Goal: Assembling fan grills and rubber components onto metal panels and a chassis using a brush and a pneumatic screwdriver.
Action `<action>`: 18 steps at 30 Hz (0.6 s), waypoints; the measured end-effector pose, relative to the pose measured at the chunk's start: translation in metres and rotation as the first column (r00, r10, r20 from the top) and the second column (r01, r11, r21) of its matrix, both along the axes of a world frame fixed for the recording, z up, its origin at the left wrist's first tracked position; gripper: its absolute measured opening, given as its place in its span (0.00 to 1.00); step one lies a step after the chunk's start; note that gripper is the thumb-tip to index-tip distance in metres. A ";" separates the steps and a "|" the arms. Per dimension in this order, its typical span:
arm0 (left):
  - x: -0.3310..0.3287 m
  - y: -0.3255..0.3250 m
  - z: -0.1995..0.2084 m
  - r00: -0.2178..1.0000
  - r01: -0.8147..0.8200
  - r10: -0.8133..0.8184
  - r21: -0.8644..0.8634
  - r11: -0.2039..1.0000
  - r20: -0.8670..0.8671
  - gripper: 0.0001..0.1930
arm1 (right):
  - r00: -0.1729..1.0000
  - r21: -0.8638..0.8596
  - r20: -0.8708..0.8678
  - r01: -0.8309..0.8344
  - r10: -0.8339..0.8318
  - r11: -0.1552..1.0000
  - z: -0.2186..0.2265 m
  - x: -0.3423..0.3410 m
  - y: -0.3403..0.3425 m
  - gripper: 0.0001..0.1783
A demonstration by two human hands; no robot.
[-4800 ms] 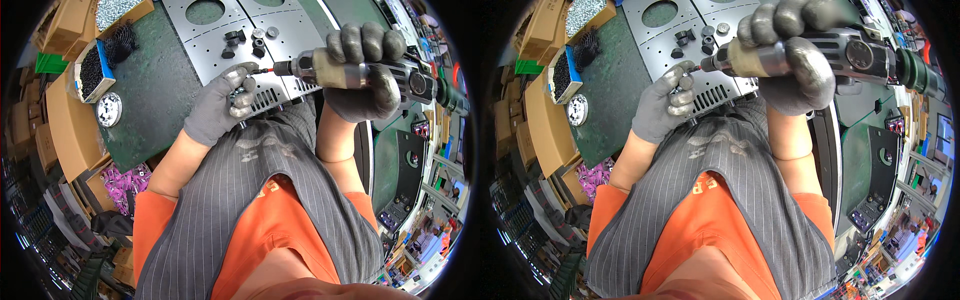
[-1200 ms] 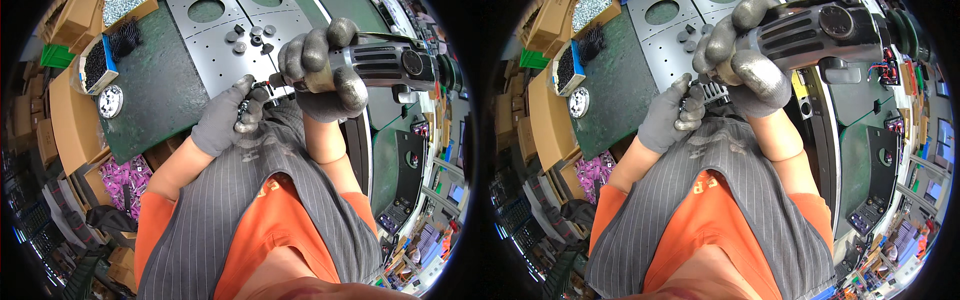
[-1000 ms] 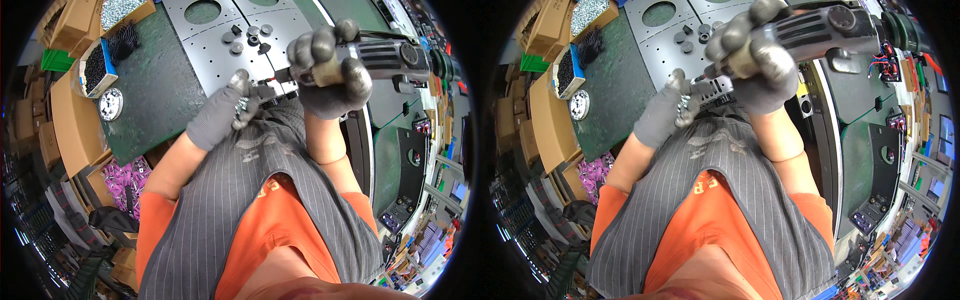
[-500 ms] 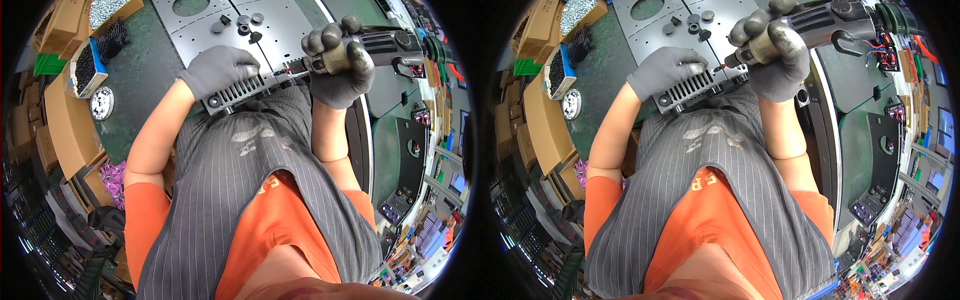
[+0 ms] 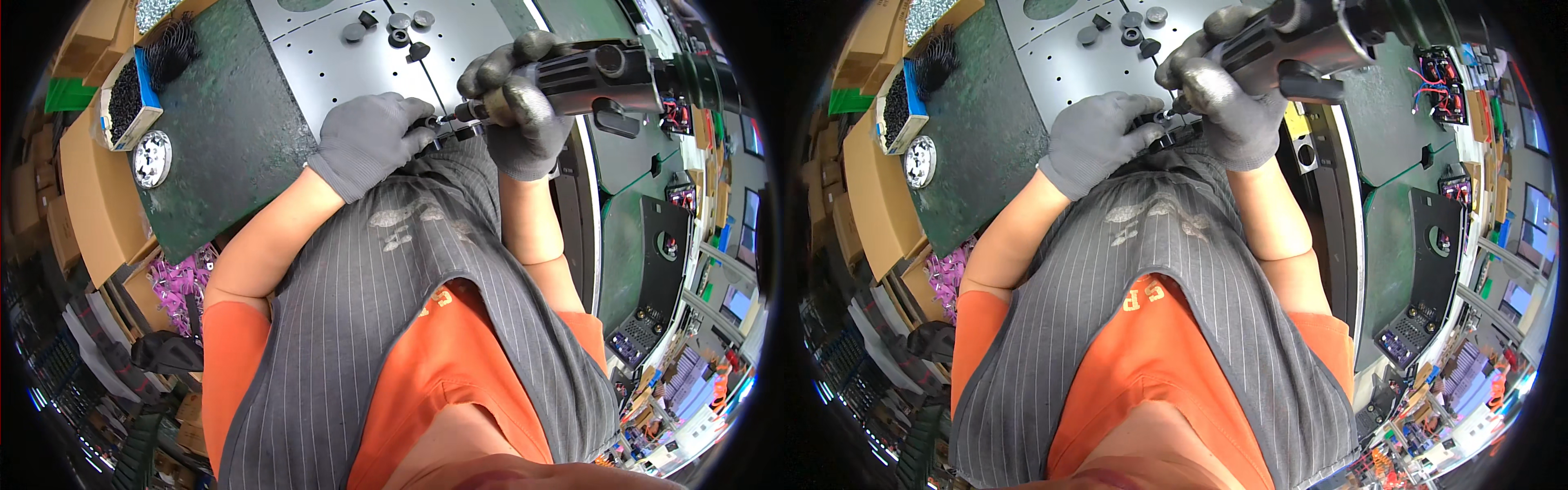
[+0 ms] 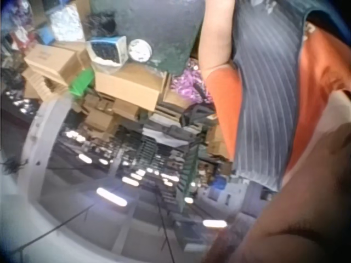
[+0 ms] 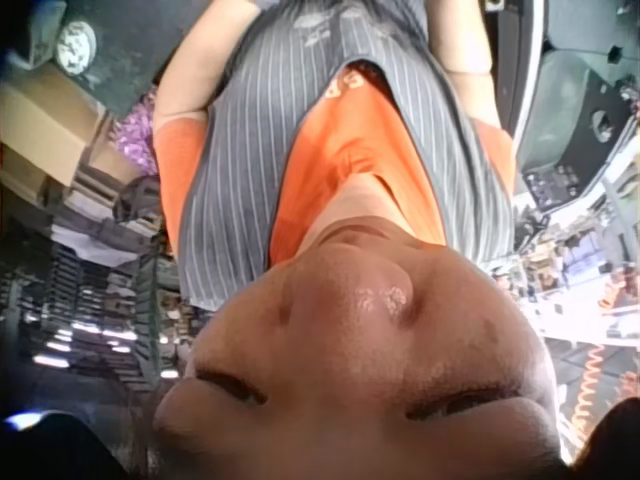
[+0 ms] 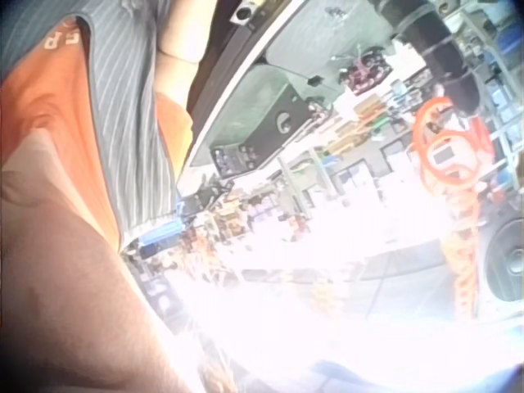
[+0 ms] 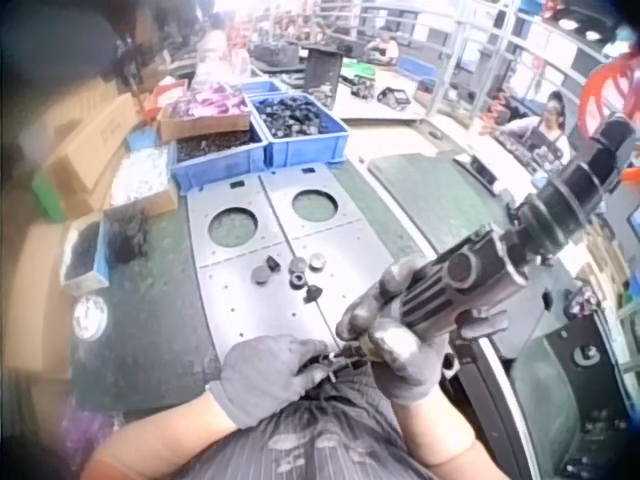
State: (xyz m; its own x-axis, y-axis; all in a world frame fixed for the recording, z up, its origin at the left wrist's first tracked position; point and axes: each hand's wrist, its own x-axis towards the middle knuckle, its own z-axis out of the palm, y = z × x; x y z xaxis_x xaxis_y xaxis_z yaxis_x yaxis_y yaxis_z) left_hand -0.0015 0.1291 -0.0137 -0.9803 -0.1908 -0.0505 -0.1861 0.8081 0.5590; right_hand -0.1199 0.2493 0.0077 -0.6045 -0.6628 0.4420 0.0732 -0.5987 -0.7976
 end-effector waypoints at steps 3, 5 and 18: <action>-0.001 0.003 -0.004 0.999 -0.012 0.013 0.031 0.999 -0.036 0.18 | 0.997 0.142 -0.075 0.036 -0.026 0.989 -0.005 0.000 -0.003 0.21; -0.001 0.003 0.000 1.000 -0.010 0.010 0.000 1.000 -0.005 0.18 | 0.999 0.165 -0.048 0.023 -0.015 0.986 -0.004 0.005 -0.008 0.22; 0.004 -0.053 -0.011 0.861 -0.202 0.465 0.978 -0.058 0.206 0.20 | 0.991 0.150 -0.042 -0.118 0.125 0.982 -0.013 -0.001 -0.018 0.25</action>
